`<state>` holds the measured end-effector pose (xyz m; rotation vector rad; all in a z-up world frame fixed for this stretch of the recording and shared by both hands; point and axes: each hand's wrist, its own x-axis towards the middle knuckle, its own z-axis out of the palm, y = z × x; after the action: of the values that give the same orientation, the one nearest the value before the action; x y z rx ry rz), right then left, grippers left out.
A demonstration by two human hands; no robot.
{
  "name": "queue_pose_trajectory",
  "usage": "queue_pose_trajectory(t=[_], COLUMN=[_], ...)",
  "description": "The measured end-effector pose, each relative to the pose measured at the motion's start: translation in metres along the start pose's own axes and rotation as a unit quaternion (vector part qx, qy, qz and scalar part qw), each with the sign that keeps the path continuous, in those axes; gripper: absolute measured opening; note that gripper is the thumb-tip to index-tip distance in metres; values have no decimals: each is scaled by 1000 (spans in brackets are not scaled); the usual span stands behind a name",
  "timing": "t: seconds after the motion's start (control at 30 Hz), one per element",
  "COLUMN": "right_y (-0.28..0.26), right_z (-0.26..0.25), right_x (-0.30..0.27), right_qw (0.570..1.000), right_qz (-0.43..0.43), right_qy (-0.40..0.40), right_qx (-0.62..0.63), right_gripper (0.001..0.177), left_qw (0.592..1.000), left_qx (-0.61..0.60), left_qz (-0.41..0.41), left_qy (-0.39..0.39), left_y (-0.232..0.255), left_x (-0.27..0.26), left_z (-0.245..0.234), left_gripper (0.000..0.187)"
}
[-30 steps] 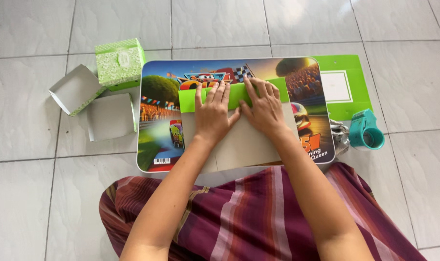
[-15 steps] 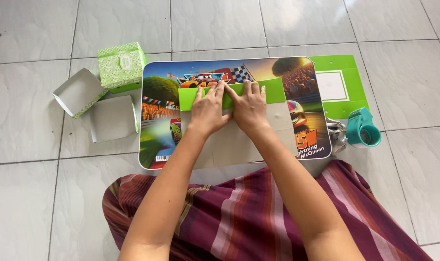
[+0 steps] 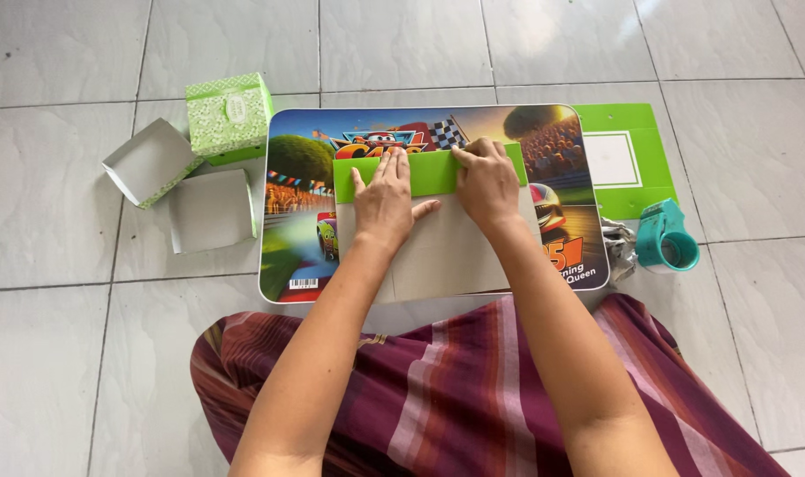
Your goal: The person assembles a green and white gift box from a flat sheet by folding the side flaps and securing them with clear tape. They fold the bottom and top flaps, then use a tape dispenser to apply tape to the seams and edges to form the box.
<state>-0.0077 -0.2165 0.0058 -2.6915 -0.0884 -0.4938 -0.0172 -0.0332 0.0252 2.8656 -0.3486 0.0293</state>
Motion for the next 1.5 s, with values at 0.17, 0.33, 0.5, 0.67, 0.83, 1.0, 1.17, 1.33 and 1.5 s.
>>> queue_pose_trajectory(t=[0.17,0.33,0.5,0.67,0.83,1.0,1.17,1.33,1.5], right_y=[2,-4,-8,-10,-35,-58,-60,-60,-49], right_z=[0,-7,-5,8,24,26,26,22,10], right_x=[-14,-16,-18,-13,-14,-12,-15,-17,-12], right_qw=[995,993,988,992,993,994,990,985,985], right_qz=[-73,-97,-135,-111,-76,-38,-118,-141,-142], right_qy=[69,52,59,30,7,-25,15,18,35], right_qx=[-12,-31,-55,-51,-93,-104,-72,-94,-92], right_gripper=[42,42,44,44,57,67,62,55,47], left_qw=[1000,999,977,970,966,966,961,960,958], left_qx=[3,-11,-64,-55,-54,-69,-16,-20,21], left_qz=[-9,47,110,125,142,147,165,153,154], left_qy=[-8,2,172,200,207,200,220,235,239], left_y=[2,-27,-56,-60,-57,-54,-52,-50,-47], left_x=[5,5,-6,-2,-2,-5,-4,-9,-10], left_z=[-2,-14,-6,-1,-2,-5,-2,0,-2], left_gripper=[114,120,97,75,58,59,44,32,43])
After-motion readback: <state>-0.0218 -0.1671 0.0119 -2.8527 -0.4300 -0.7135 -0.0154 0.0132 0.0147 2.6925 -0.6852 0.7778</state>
